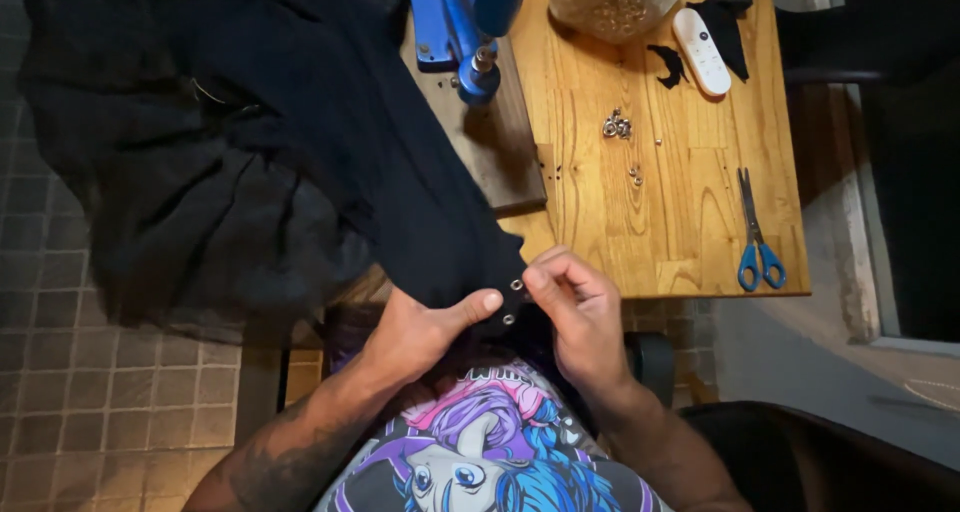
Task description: Installing metal eyelets onto a black fabric garment using a manual hand press
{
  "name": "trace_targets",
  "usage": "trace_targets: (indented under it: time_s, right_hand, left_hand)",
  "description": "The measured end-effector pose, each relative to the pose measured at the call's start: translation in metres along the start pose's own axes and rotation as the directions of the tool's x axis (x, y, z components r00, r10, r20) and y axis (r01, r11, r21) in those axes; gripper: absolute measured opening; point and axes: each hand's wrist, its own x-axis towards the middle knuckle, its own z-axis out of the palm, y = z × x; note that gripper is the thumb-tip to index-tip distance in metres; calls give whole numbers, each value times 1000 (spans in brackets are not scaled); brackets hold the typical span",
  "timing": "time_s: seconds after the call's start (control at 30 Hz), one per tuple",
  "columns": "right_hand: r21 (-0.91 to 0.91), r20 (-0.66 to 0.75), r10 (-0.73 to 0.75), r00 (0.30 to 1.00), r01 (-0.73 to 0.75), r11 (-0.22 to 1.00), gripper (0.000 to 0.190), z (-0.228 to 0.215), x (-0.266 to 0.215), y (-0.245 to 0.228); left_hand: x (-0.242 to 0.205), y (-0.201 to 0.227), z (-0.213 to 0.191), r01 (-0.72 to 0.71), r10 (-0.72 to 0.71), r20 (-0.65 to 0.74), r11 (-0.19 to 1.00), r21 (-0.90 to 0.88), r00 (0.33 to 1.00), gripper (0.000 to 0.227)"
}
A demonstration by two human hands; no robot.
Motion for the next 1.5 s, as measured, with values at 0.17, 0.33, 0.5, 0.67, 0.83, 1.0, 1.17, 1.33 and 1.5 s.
trace_targets:
  time_s: [0.17,0.33,0.5,0.67,0.83,1.0,1.17,1.33,1.5]
  right_hand:
    - [27,11,-40,999,40,999,25,0,-2,9]
    - [109,31,-22,999,19,994,26,1,-2,9]
    - [6,68,-78,995,78,997,26,-5,0,7]
    - [183,42,22,999,-29,983,23,2,-8,17]
    - [340,74,71,995,-92,936,20,-2,-9,21]
    - [450,83,178,980,-197,871,18,-9,2,22]
    - [291,182,283,942,-326,899,33,-7,6,29]
    - [107,284,478,831,-523,845,30,-2,8,15]
    - [336,220,506,834,-552,763,13,-4,15,20]
  left_hand:
    - [10,-11,-16,-34,36,23,997,-65,999,77]
    - [10,-10,-21,-30,34,30,994,-106,999,72]
    - [10,-8,-20,-28,30,10,993,-117,1000,79]
    - [9,-13,-18,-34,35,7,996,-78,999,70]
    - [4,-8,-18,-75,75,-3,997,-25,997,65]
    - [6,19,-12,99,-95,-93,994,41,991,97]
    - [9,-14,-13,44,-34,-92,993,111,995,83]
    - [9,-13,-12,100,-71,-124,965,244,990,85]
    - [13,-17,-10,-63,80,-83,979,192,993,84]
